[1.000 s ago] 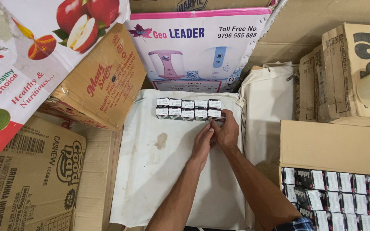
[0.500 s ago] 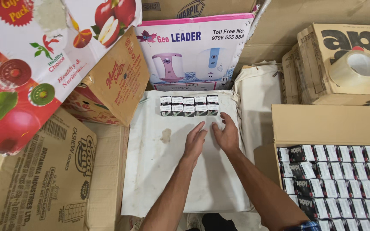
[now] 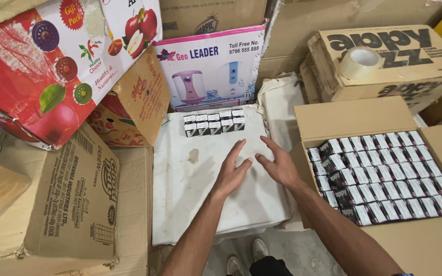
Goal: The person repeatedly picks small rectangular boxes from a large cardboard carton and places them onto a white sack to form a growing stack. The person handles the boxes one at a time, arranging them in rows and columns on the sack.
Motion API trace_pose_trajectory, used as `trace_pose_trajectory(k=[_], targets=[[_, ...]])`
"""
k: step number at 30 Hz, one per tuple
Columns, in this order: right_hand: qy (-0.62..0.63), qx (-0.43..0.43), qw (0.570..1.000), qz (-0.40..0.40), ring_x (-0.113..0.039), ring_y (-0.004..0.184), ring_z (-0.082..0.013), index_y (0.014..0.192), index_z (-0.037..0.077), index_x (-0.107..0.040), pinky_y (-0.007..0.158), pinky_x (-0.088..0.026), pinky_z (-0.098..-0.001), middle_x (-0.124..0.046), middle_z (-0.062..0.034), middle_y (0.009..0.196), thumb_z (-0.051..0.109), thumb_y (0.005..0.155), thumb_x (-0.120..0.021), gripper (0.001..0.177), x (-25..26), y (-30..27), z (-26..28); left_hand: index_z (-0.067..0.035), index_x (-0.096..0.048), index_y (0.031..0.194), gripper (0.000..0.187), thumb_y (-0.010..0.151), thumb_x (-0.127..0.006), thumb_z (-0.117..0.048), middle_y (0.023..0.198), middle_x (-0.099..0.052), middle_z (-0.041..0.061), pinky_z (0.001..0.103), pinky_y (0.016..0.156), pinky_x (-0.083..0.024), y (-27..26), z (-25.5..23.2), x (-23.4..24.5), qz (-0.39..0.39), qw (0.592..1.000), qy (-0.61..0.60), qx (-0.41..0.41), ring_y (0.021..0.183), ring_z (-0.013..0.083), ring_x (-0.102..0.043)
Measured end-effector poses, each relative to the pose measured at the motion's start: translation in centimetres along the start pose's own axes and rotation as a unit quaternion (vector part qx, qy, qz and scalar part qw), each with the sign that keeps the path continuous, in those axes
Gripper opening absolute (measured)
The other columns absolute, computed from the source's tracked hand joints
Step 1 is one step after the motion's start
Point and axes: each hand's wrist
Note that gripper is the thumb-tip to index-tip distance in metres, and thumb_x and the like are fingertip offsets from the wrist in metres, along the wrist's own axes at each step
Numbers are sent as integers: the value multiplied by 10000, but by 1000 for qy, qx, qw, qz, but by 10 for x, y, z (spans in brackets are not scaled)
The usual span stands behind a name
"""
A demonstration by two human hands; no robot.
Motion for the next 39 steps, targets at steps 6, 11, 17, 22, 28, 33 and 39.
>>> trace_pose_trajectory(k=[6, 11, 17, 22, 28, 33, 39], targets=[[-27, 33, 999, -5, -424, 1445, -377, 1519, 169, -509, 1154, -389, -572, -469, -140, 1579, 272, 858, -695, 694, 58, -33, -14, -91, -405, 1560, 642, 948, -572, -186, 1637, -295, 245, 580, 1221, -235, -25, -18, -15, 55, 997, 42, -40, 1533, 418, -233], [-58, 15, 998, -11, -468, 1411, -402, 1459, 145, -575, 1141, -400, -586, -555, -184, 1496, 250, 874, -706, 609, 115, -75, -2, -69, -467, 1516, 588, 949, -569, -192, 1591, -388, 231, 543, 1212, -291, -37, -29, -40, 70, 994, 72, -49, 1507, 400, -320], [-121, 64, 990, 45, -348, 1445, -538, 1396, 69, -605, 1146, -348, -680, -423, -266, 1570, 151, 892, -670, 514, 183, -111, -17, -20, -554, 1420, 486, 960, -558, -177, 1543, -422, 258, 556, 1190, -319, -46, -41, -105, 64, 971, 197, -117, 1472, 444, -356], [-186, 59, 974, 113, -357, 1462, -511, 1233, 131, -760, 1175, -355, -635, -393, -226, 1611, 203, 851, -733, 390, 224, -115, -55, -116, -608, 1378, 448, 944, -580, -222, 1469, -511, 178, 532, 1138, -406, -37, -20, -177, 68, 960, 234, -134, 1390, 409, -481], [-356, 147, 902, 197, -268, 1484, -538, 928, 199, -852, 1197, -323, -642, -386, -163, 1603, 311, 839, -724, 192, 238, -119, -87, -75, -678, 1247, 386, 989, -532, -323, 1155, -708, 132, 473, 929, -549, -41, -19, -234, 112, 954, 271, -68, 1104, 326, -695], [-400, 136, 874, 238, -168, 1558, -454, 960, 259, -837, 1212, -257, -674, -302, -79, 1652, 383, 864, -668, 231, 239, -126, -100, 3, -611, 994, 383, 854, -639, -353, 823, -679, 193, 494, 661, -542, -52, -23, -262, 70, 953, 294, -32, 810, 353, -702], [-356, 149, 894, 228, -189, 1546, -478, 945, 194, -844, 1206, -235, -708, -333, -162, 1636, 251, 856, -631, 238, 239, -135, -97, -34, -421, 1240, 650, 836, -646, -490, 955, -690, 308, 598, 787, -558, -51, -27, -284, 61, 942, 327, 37, 949, 515, -704]])
Point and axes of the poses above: each hand's wrist, its own y-axis towards the middle knuckle, its own x-axis out of the back of the hand, z = x × y
